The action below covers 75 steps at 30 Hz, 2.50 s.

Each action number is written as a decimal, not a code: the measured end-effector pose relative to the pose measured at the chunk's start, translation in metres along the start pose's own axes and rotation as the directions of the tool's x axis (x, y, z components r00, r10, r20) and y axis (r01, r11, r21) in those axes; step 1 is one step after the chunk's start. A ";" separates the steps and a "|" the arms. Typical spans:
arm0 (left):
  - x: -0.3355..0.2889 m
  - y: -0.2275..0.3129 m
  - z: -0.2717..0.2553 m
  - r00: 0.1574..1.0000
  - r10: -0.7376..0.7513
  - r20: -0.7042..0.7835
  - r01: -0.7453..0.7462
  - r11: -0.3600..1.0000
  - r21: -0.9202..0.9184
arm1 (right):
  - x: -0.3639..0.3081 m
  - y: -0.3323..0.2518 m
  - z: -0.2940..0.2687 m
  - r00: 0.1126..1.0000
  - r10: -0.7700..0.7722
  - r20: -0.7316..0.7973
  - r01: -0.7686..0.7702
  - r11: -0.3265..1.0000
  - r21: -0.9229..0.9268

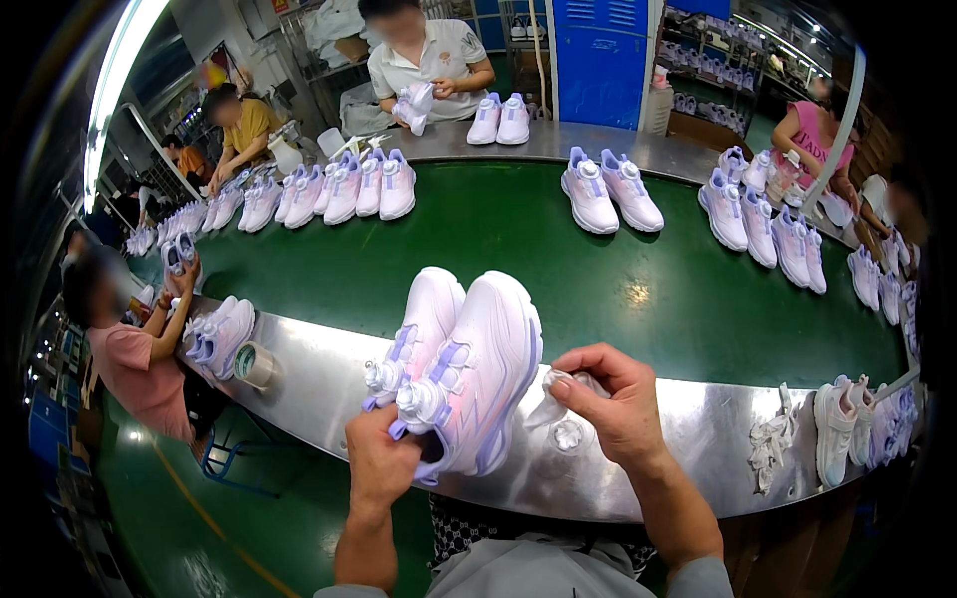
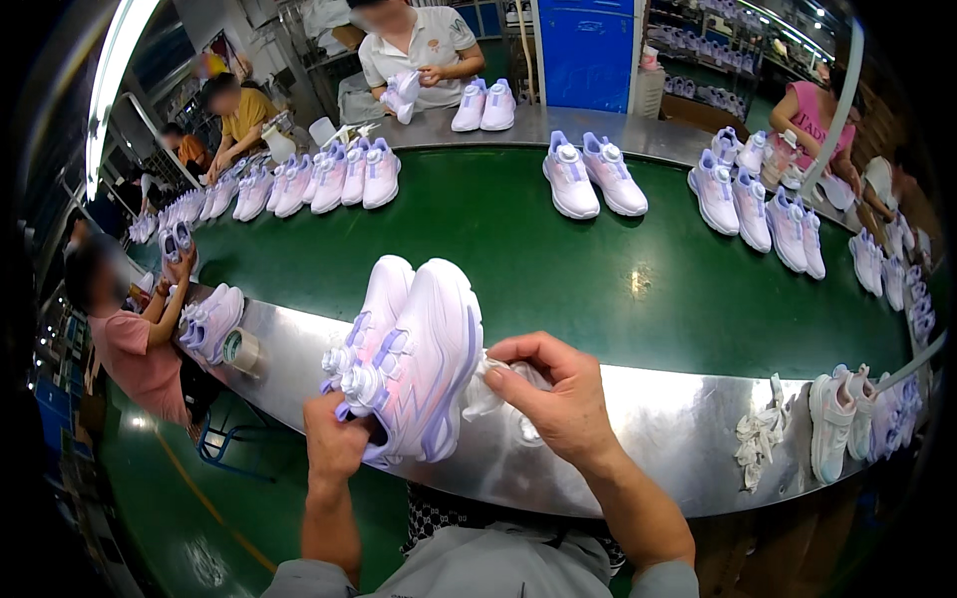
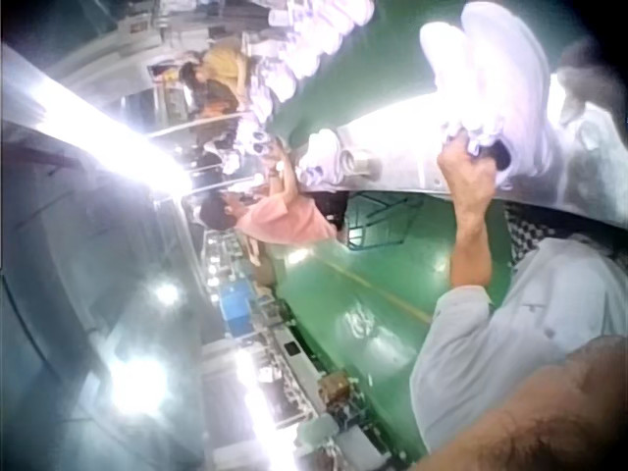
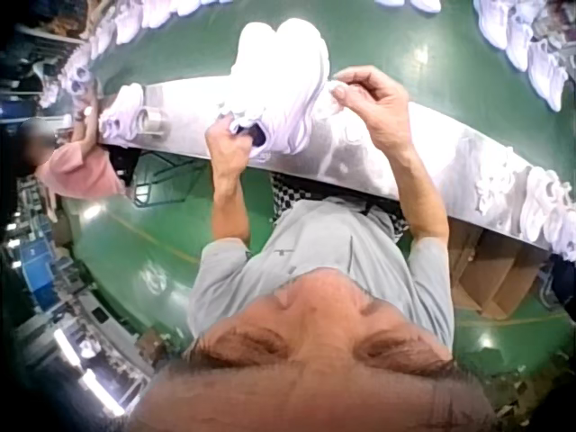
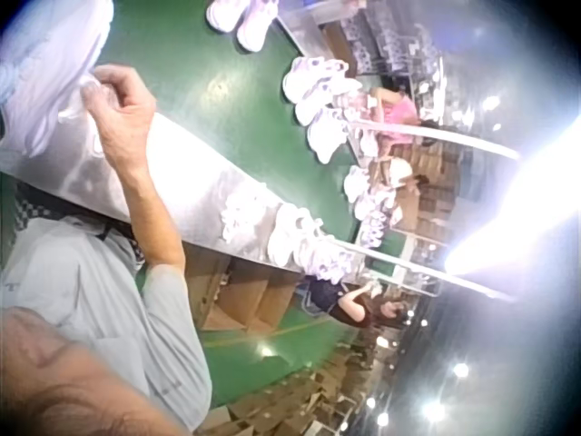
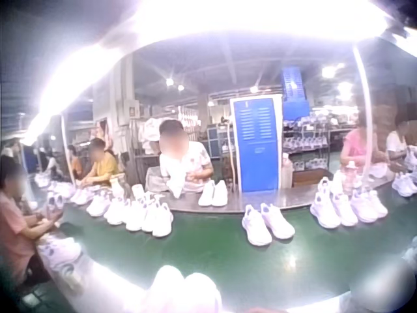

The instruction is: The person wipes the upper and side surfaces of light-colored sneakers on a moving conveyor belt using a small white cloth. They pick up each shoe, wipe it, and place it back on the belt. The process repeats for multiple shoes as they pass by.

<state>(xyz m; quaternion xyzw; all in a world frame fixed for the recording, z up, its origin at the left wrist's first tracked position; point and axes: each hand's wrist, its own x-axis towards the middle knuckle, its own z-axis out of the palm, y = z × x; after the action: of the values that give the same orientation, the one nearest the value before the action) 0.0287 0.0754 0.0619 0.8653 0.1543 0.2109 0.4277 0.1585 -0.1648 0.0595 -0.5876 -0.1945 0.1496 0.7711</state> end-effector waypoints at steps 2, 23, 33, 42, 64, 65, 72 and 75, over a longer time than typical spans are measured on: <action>-0.004 -0.004 0.001 1.000 -0.010 0.002 0.010 1.000 -0.017 | 0.002 -0.005 0.007 0.997 -0.072 -0.028 0.065 0.976 -0.208; -0.008 -0.017 -0.001 0.975 0.222 -0.014 -0.218 0.967 0.130 | 0.005 0.001 0.025 0.917 -0.399 0.012 0.341 0.767 -0.543; -0.005 0.005 0.010 0.997 0.015 -0.070 -0.020 0.997 -0.071 | -0.008 0.011 0.040 0.925 -0.379 0.019 0.325 0.764 -0.557; -0.001 -0.006 0.010 0.996 -0.043 -0.076 0.035 0.995 -0.099 | -0.019 0.011 0.046 0.951 -0.279 0.133 0.306 0.792 -0.528; 0.044 -0.038 -0.018 0.956 -0.282 -0.080 0.264 0.948 -0.176 | -0.003 0.025 0.108 0.899 -0.423 0.117 0.395 0.663 -0.636; 0.045 -0.036 -0.020 0.960 -0.272 -0.064 0.256 0.948 -0.189 | 0.007 0.014 0.105 0.914 -0.396 0.082 0.361 0.707 -0.608; 0.045 -0.044 -0.030 0.960 -0.279 0.018 0.269 0.901 -0.340 | 0.038 0.000 0.108 0.946 -0.277 0.166 0.321 0.743 -0.587; 0.048 -0.047 -0.035 0.959 -0.282 0.020 0.275 0.912 -0.304 | 0.025 0.008 0.111 0.954 -0.247 0.168 0.298 0.726 -0.620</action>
<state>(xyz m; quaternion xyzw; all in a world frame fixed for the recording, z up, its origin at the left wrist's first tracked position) 0.0484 0.1480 0.0543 0.7559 0.2468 0.1795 0.5793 0.1281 -0.0572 0.0813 -0.7733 -0.3461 -0.0185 0.5310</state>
